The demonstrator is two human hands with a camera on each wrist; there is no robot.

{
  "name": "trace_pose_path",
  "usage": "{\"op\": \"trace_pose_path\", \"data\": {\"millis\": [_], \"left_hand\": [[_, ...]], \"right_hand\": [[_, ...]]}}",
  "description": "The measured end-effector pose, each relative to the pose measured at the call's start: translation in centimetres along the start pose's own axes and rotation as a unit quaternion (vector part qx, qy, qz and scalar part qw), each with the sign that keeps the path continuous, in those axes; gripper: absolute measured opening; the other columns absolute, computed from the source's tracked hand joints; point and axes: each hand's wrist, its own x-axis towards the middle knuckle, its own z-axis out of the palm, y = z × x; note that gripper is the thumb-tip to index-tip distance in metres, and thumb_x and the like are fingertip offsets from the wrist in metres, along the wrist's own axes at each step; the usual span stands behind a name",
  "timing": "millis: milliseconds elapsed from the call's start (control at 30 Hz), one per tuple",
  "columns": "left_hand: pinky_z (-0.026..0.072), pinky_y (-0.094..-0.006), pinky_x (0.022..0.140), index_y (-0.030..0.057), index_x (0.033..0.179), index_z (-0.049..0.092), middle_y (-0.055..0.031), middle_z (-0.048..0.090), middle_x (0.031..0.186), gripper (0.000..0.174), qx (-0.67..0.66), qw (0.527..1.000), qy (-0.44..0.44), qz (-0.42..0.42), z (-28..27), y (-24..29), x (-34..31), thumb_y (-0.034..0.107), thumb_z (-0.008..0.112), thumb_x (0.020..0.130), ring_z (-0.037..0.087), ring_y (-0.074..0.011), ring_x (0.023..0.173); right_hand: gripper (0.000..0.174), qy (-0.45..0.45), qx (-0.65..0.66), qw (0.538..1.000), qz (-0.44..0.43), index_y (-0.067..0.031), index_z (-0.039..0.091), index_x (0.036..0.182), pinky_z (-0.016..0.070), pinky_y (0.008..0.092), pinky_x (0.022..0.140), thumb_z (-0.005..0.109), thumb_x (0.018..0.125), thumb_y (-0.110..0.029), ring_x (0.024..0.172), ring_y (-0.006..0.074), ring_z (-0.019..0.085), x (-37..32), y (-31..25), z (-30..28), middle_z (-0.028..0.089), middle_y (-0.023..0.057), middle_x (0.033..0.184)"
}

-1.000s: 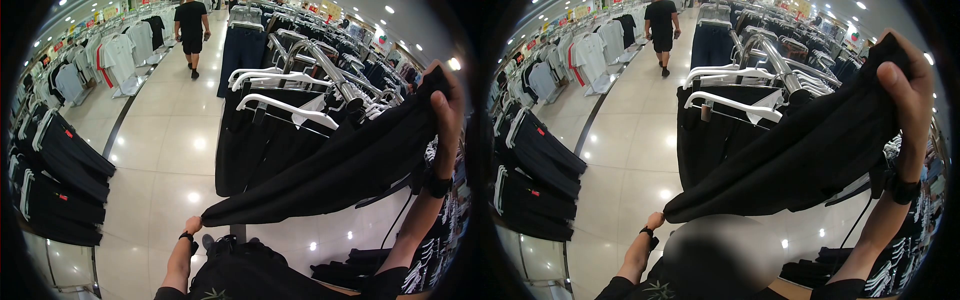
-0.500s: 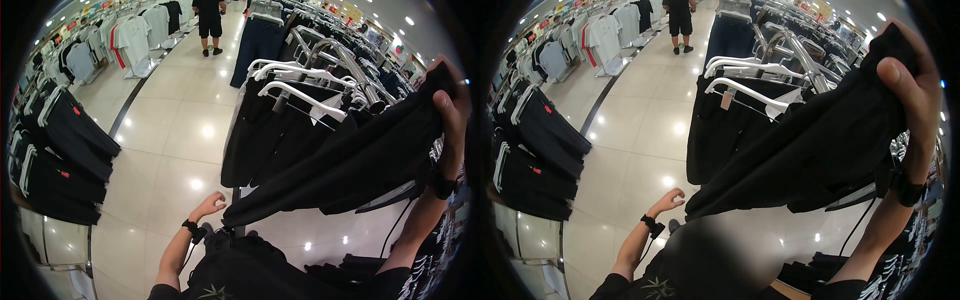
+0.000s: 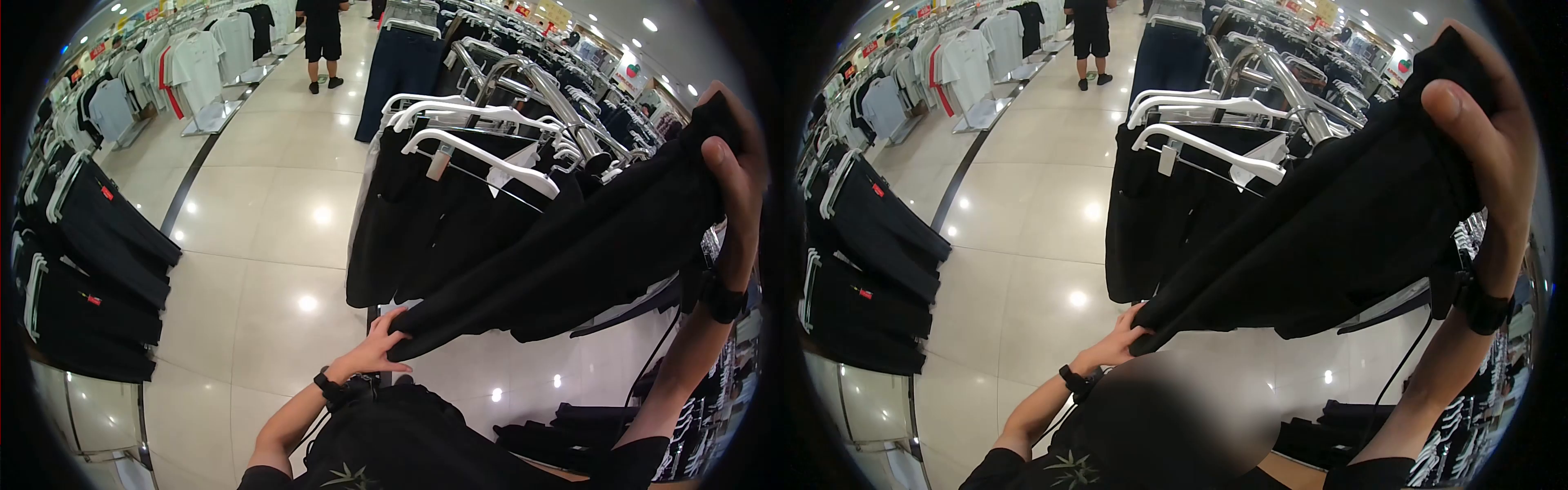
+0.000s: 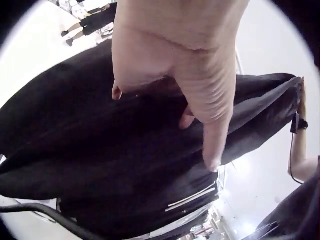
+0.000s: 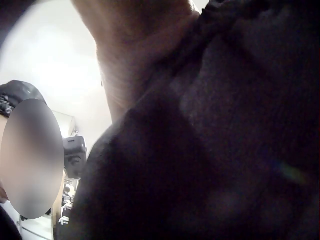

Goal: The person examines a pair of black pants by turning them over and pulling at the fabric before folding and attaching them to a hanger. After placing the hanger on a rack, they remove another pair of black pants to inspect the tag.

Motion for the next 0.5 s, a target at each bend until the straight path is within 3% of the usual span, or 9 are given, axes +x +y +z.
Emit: {"op": "trace_pose_path", "data": {"millis": [100, 133, 267, 367, 500], "left_hand": [[0.0256, -0.0486, 0.108, 0.0081, 0.111, 0.061, -0.0212, 0.034, 0.140, 0.056, 0.024, 0.999, 0.023, -0.028, 2.8, -3.7, 0.4, 0.038, 0.081, 0.068, 0.031, -0.0407, 0.132], [0.0310, -0.0467, 0.103, 0.0057, 0.108, 0.064, -0.0191, 0.042, 0.132, 0.053, 0.063, 0.997, 0.028, -0.025, 3.8, -5.5, 0.3, 0.035, 0.080, 0.067, 0.040, -0.0378, 0.123], [0.0382, -0.0449, 0.091, 0.0029, 0.102, 0.066, -0.0167, 0.049, 0.112, 0.045, 0.049, 0.998, 0.006, -0.027, 6.4, -11.3, -0.5, 0.032, 0.078, 0.069, 0.049, -0.0354, 0.107], [0.0402, -0.0457, 0.088, 0.0025, 0.100, 0.066, -0.0167, 0.049, 0.108, 0.046, 0.047, 0.998, -0.008, -0.043, 7.6, -13.9, -1.4, 0.033, 0.078, 0.068, 0.049, -0.0364, 0.106], [0.0456, -0.0447, 0.092, 0.0026, 0.109, 0.062, -0.0213, 0.050, 0.121, 0.051, 0.088, 0.989, -0.071, -0.095, 8.0, -15.3, -2.1, 0.022, 0.079, 0.066, 0.053, -0.0413, 0.108]], "right_hand": [[0.048, -0.018, 0.040, 0.997, -0.063, -0.0002, 0.061, 0.108, 0.0496, 0.0251, 0.075, 0.073, 0.083, -0.039, 0.080, 0.0150, 0.061, 0.7, -0.2, -1.1, 0.064, 0.0071, 0.091], [0.046, -0.025, 0.056, 0.994, -0.086, 0.0005, 0.062, 0.102, 0.0489, 0.0252, 0.071, 0.073, 0.083, -0.039, 0.076, 0.0146, 0.060, 1.3, -0.4, -1.5, 0.064, 0.0073, 0.087], [0.045, -0.049, 0.101, 0.980, -0.164, 0.0031, 0.066, 0.082, 0.0464, 0.0253, 0.060, 0.075, 0.082, -0.041, 0.063, 0.0129, 0.056, 2.7, -0.9, -3.2, 0.065, 0.0077, 0.072], [0.047, -0.017, 0.093, 0.982, -0.164, 0.0031, 0.064, 0.076, 0.0450, 0.0246, 0.058, 0.074, 0.083, -0.042, 0.060, 0.0120, 0.053, 2.4, -0.6, -5.0, 0.062, 0.0061, 0.068], [0.051, 0.038, 0.077, 0.985, -0.149, 0.0025, 0.060, 0.070, 0.0434, 0.0234, 0.057, 0.071, 0.084, -0.045, 0.059, 0.0109, 0.051, 1.6, 1.0, -7.6, 0.058, 0.0034, 0.065]]}}
